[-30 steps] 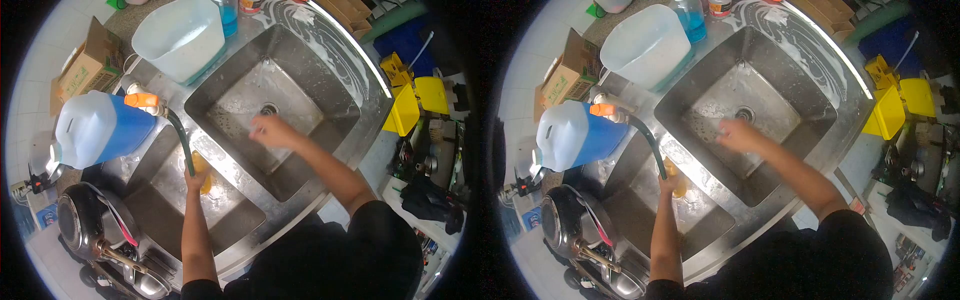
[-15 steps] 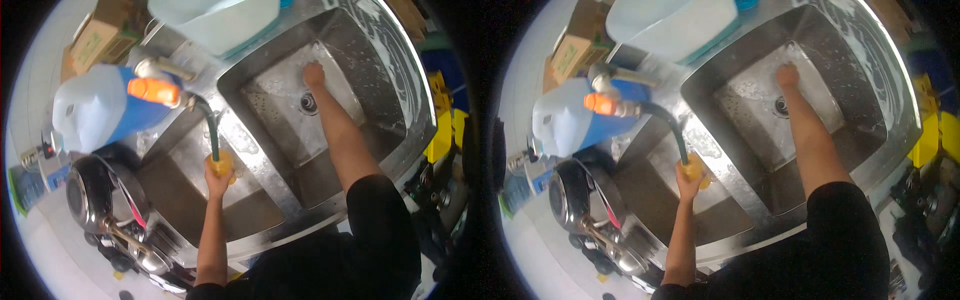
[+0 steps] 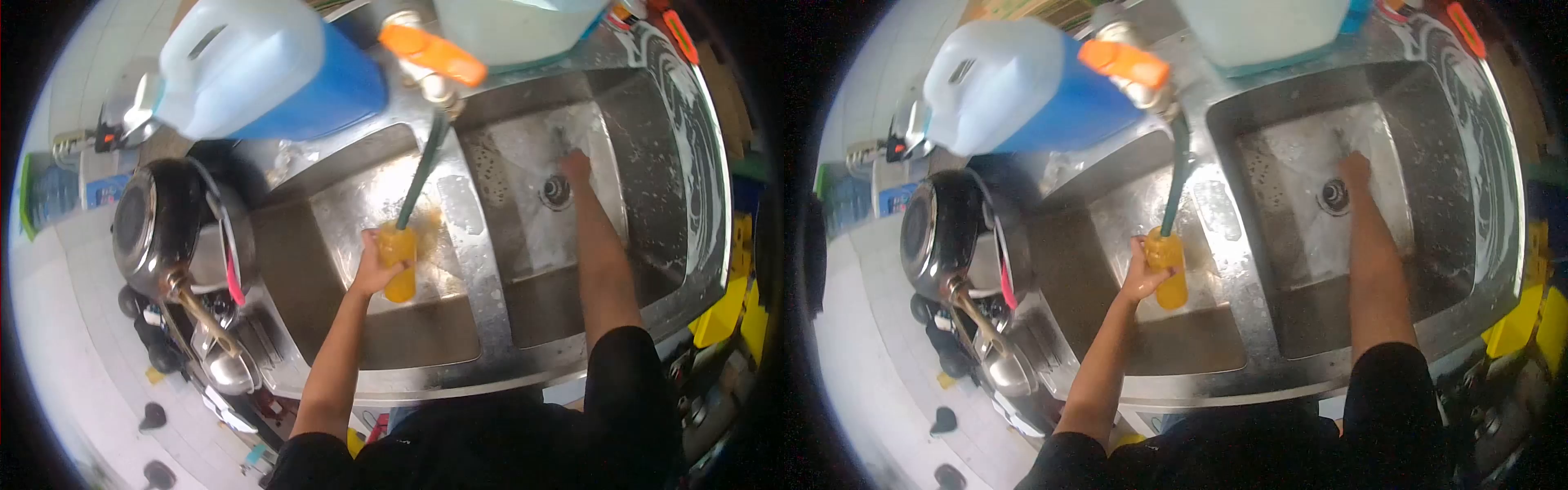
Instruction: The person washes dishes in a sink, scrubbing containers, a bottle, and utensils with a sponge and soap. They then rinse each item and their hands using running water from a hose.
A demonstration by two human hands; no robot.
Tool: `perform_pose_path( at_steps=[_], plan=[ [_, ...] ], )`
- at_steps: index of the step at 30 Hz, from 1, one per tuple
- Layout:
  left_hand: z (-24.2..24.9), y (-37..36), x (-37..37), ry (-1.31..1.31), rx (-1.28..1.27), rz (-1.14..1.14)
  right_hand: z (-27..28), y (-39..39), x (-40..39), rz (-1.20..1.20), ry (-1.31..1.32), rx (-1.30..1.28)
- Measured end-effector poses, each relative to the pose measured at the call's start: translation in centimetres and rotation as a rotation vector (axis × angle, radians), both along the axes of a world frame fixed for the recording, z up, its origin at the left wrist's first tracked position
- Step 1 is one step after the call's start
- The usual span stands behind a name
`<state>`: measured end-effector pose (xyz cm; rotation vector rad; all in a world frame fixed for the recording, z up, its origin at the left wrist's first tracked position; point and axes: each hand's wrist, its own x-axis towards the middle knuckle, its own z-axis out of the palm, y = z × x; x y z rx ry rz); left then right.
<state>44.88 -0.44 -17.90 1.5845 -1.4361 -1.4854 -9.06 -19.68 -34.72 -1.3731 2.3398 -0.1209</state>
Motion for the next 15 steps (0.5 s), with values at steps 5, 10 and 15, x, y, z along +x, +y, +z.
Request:
perform_pose_path(
  at_steps=[5, 10, 15],
  plan=[
    [-1.3, -2.2, -0.3, 0.482, 0.800, 0.297, 3.8, 2.1, 0.0, -0.210, -0.782, 0.100],
    [-3.2, -5.7, -3.2, 0.750, 0.787, 0.153, 23.2, 8.3, 6.9, -0.367, -1.063, -0.121],
    [-0.2, -6.7, -6.5, -0.456, 0.480, 0.076, 37.5, 16.5, 18.5, -0.263, -1.331, 0.277]
  ],
)
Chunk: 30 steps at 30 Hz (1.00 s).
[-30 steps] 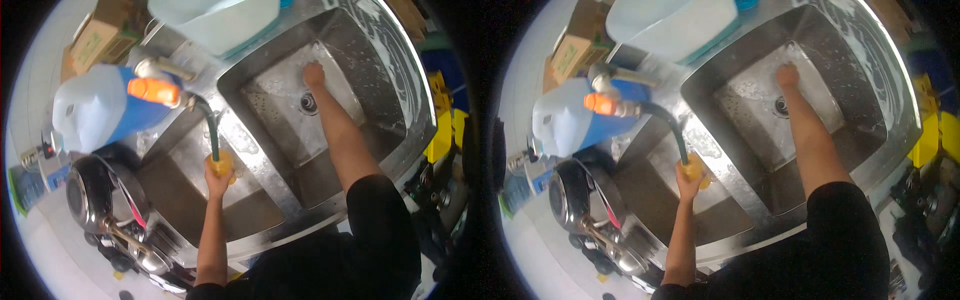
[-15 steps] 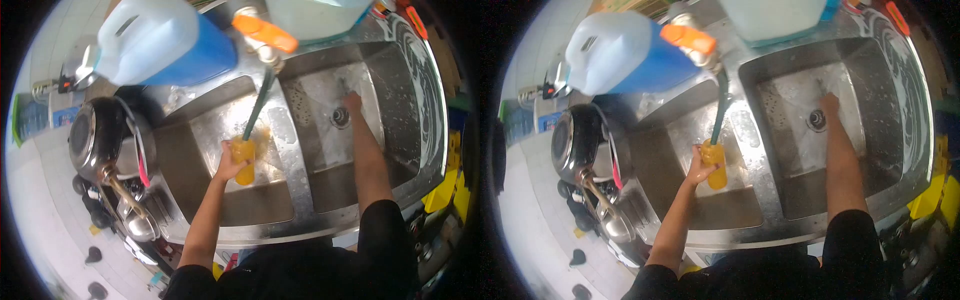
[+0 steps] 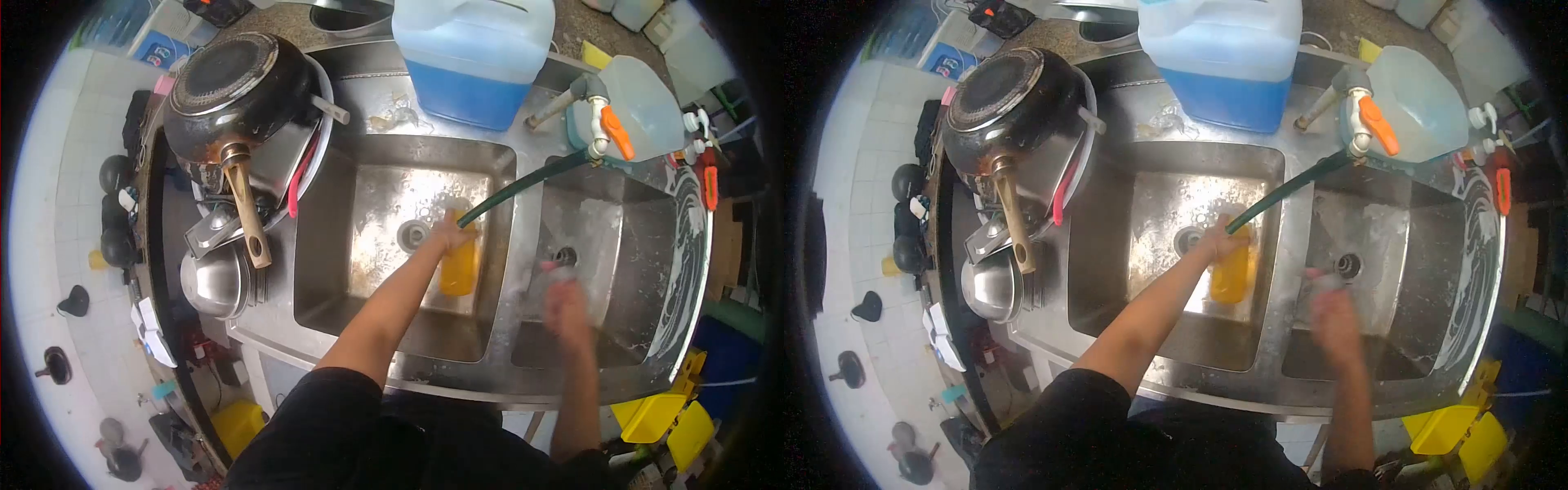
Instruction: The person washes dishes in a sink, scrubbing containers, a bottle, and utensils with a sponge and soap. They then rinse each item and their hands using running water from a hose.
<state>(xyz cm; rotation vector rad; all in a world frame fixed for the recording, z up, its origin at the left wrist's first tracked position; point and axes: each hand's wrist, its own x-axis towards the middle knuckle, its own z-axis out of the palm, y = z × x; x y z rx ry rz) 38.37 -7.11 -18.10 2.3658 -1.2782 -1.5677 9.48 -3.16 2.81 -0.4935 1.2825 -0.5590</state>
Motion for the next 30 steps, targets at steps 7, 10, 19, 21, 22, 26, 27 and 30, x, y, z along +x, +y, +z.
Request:
perform_pose_path(
  at_steps=[7, 10, 19, 21, 22, 26, 27, 30],
  plan=[
    [0.5, 7.2, 4.8, 0.177, -0.725, -0.085, -10.0, 6.6, 17.5, 0.097, 0.036, 0.020],
    [1.4, 8.3, 6.3, 0.142, -0.746, -0.075, -16.9, 3.8, 21.4, -0.125, 0.067, -0.006],
    [2.2, 11.6, 11.8, -0.016, -0.597, 0.120, -22.1, -4.0, 24.9, -0.235, -0.363, 0.253],
    [2.2, 12.2, 12.7, 0.062, -0.586, 0.239, -24.4, -3.9, 24.7, -0.357, -0.396, 0.171],
    [2.2, 12.3, 13.0, 0.104, -0.584, 0.300, -24.7, -3.8, 24.6, -0.259, -0.377, 0.208],
    [3.4, 12.7, 12.5, 0.135, -0.495, 0.275, -22.4, -2.8, 24.6, -0.249, -0.444, 0.324],
    [2.8, 12.8, 12.4, 0.151, -0.489, 0.261, -22.4, -3.4, 25.0, -0.395, -0.480, 0.293],
    [0.6, 13.6, 12.1, 0.148, -0.448, 0.245, -21.4, -2.9, 24.4, -0.344, -0.451, 0.258]
  ],
)
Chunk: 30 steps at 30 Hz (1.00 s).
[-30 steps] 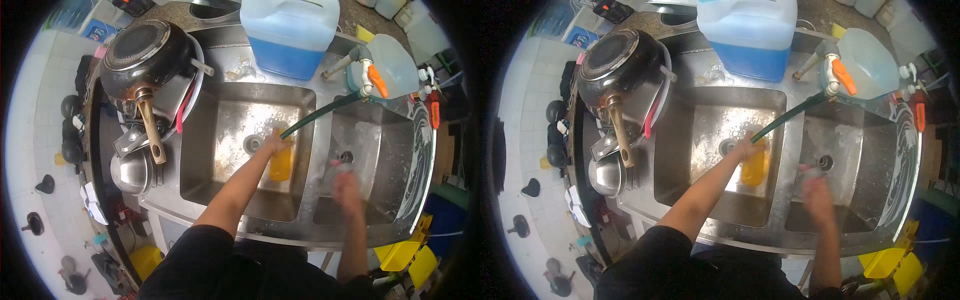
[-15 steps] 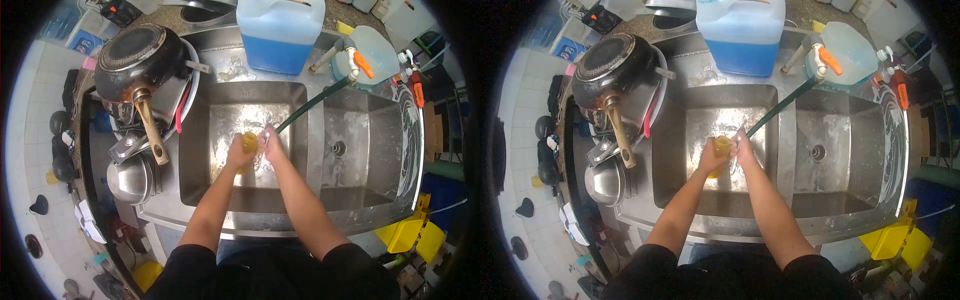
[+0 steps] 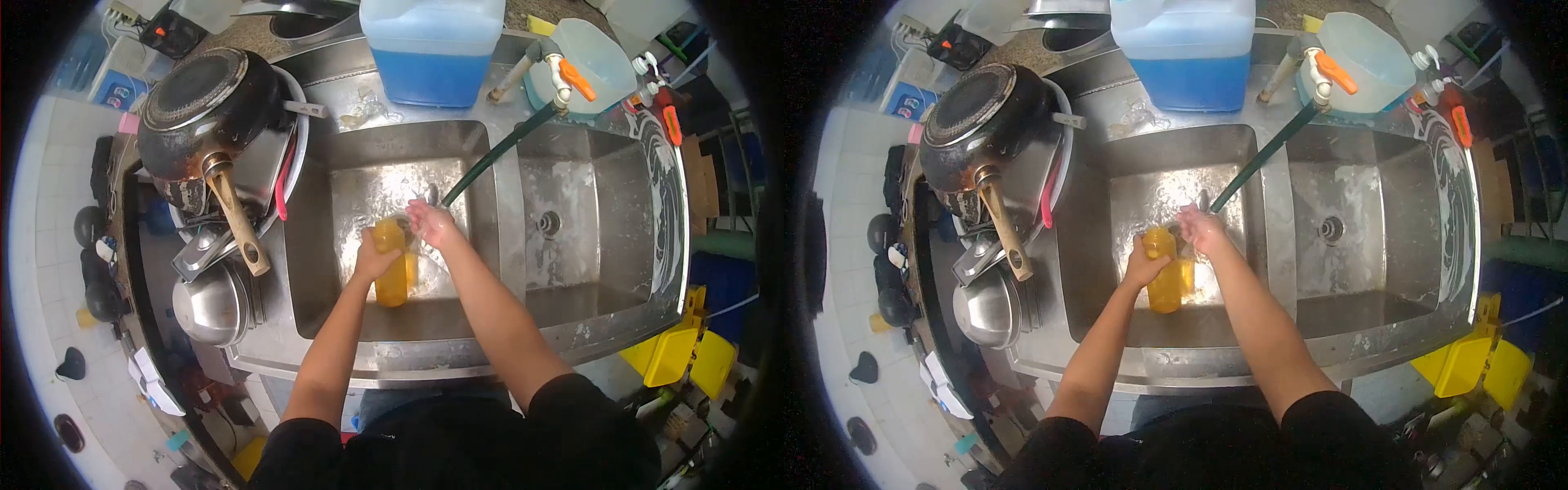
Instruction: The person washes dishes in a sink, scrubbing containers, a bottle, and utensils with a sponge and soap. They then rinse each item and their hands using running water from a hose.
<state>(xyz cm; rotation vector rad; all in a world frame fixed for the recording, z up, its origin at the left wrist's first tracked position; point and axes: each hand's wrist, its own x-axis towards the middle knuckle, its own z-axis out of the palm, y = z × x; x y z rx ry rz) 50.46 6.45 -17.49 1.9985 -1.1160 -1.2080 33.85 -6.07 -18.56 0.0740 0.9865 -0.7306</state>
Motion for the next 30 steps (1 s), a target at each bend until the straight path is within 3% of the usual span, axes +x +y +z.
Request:
perform_pose_path(
  at_steps=[2, 4, 6, 8, 11, 12, 14, 16, 17, 20, 24, 30],
  plan=[
    [-1.5, -0.6, -0.4, 0.037, 0.035, 0.007, 0.8, 1.3, -1.6, 0.065, 0.017, -0.022],
    [-2.4, -2.1, -2.1, 0.138, 0.088, 0.017, 2.7, 3.9, -3.3, 0.112, -0.016, 0.112],
    [3.2, -5.3, -4.5, 0.544, 0.499, -0.141, 7.3, 6.4, -5.4, 0.180, -0.030, 0.127],
    [0.3, -7.4, -6.4, 0.947, 0.881, -0.039, 11.0, 8.5, -7.0, 0.165, -0.009, 0.091],
    [-5.0, -10.4, -8.8, 1.015, 0.775, -0.057, 13.5, 9.4, -9.8, 0.151, -0.013, 0.056],
    [-4.2, -11.0, -9.4, 1.015, 0.776, -0.069, 14.6, 9.7, -10.5, 0.147, -0.022, 0.046],
    [-0.7, -11.2, -10.2, 0.328, 0.471, -0.095, 16.1, 10.3, -11.4, 0.157, -0.014, 0.018],
    [-2.8, -9.9, -9.7, -0.263, 0.111, -0.201, 17.0, 11.0, -11.9, 0.184, 0.019, -0.022],
    [-0.5, -9.2, -9.5, -0.192, 0.058, -0.239, 17.3, 11.2, -12.2, 0.217, 0.061, -0.051],
    [0.1, -6.6, -8.6, -0.090, -0.318, -0.285, 17.9, 12.6, -13.0, 0.297, 0.170, -0.146],
    [2.0, -6.4, -8.1, -0.144, -0.473, -0.183, 17.1, 13.7, -15.2, 0.344, 0.291, -0.235],
    [4.1, -8.8, -7.5, 0.031, -0.215, -0.329, 17.5, 14.5, -17.5, 0.348, 0.396, -0.260]
  ],
)
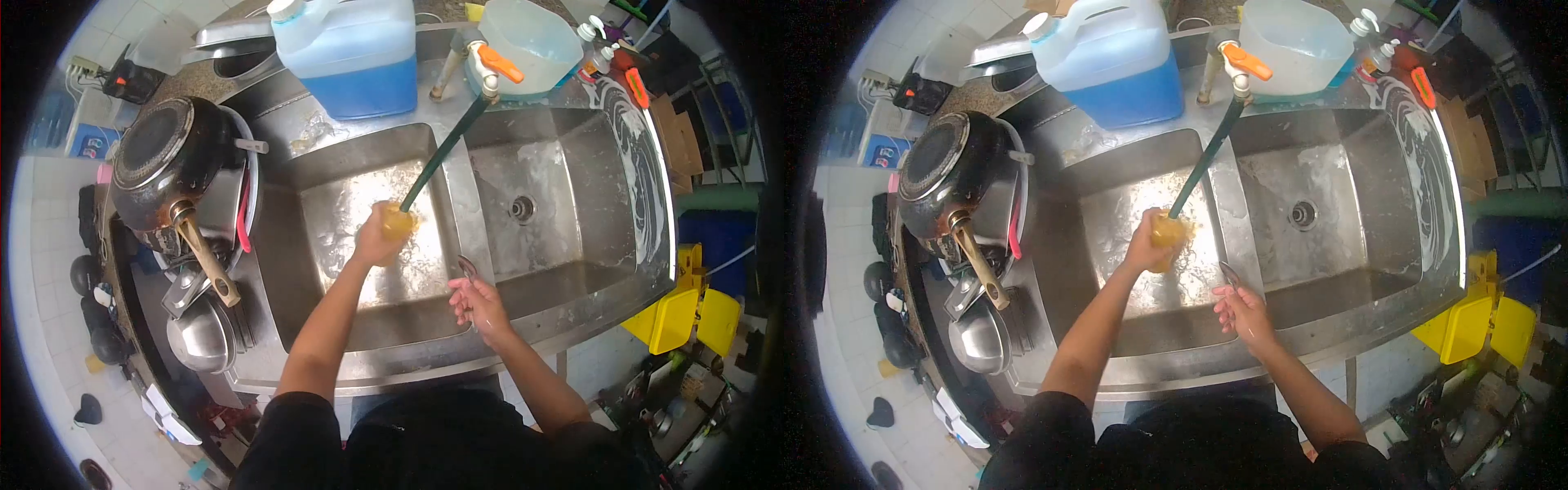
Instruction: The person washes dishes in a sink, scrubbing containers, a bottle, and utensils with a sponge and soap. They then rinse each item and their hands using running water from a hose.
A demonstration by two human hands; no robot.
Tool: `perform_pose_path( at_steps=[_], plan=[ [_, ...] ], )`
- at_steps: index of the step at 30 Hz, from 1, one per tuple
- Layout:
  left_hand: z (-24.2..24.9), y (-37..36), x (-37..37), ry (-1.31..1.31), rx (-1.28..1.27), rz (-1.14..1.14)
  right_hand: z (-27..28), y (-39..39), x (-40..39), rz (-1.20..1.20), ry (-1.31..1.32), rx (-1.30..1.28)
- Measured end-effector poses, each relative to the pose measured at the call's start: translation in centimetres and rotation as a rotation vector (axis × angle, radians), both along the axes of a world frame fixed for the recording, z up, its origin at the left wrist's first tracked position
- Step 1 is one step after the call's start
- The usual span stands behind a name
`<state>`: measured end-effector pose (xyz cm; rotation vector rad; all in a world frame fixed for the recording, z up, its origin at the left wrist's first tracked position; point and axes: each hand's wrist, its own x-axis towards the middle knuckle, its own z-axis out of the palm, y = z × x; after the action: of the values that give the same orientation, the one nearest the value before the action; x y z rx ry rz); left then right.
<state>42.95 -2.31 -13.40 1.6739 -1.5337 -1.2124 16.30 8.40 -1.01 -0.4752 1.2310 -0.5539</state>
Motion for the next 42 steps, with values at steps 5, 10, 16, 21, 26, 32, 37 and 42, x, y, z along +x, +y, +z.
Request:
perform_pose_path(
  at_steps=[5, 10, 16, 21, 26, 32, 37, 42],
  plan=[
    [-2.7, -0.9, 1.6, 0.091, 0.430, -0.117, -3.3, 0.1, 2.2, 0.052, 0.046, -0.095],
    [-0.5, -0.4, 1.8, 0.974, 1.054, 0.201, -5.1, -8.6, 10.9, -0.158, 0.688, -0.494],
    [-7.3, 1.7, 4.2, 1.235, 0.883, 0.217, -9.3, -13.3, 12.8, -0.192, 0.227, -0.362],
    [-9.0, 2.0, 3.8, 1.399, 0.874, 0.247, -6.4, -9.1, 12.4, -0.129, 0.051, -0.348],
    [-14.1, 5.3, 3.9, 1.239, 0.442, 0.091, -3.2, -8.0, 13.5, -0.023, 0.041, -0.418],
    [-10.3, 4.2, 2.7, 0.473, 0.182, -0.151, -2.4, -9.0, 11.6, 0.020, 0.075, -0.239],
    [-0.2, 5.7, 1.9, 0.287, 0.145, -0.121, -7.7, -10.3, 11.9, 0.124, 0.404, -0.509],
    [0.5, 5.8, 1.8, 0.374, 0.134, -0.081, -7.4, -10.4, 11.6, 0.148, 0.466, -0.425]
  ],
)
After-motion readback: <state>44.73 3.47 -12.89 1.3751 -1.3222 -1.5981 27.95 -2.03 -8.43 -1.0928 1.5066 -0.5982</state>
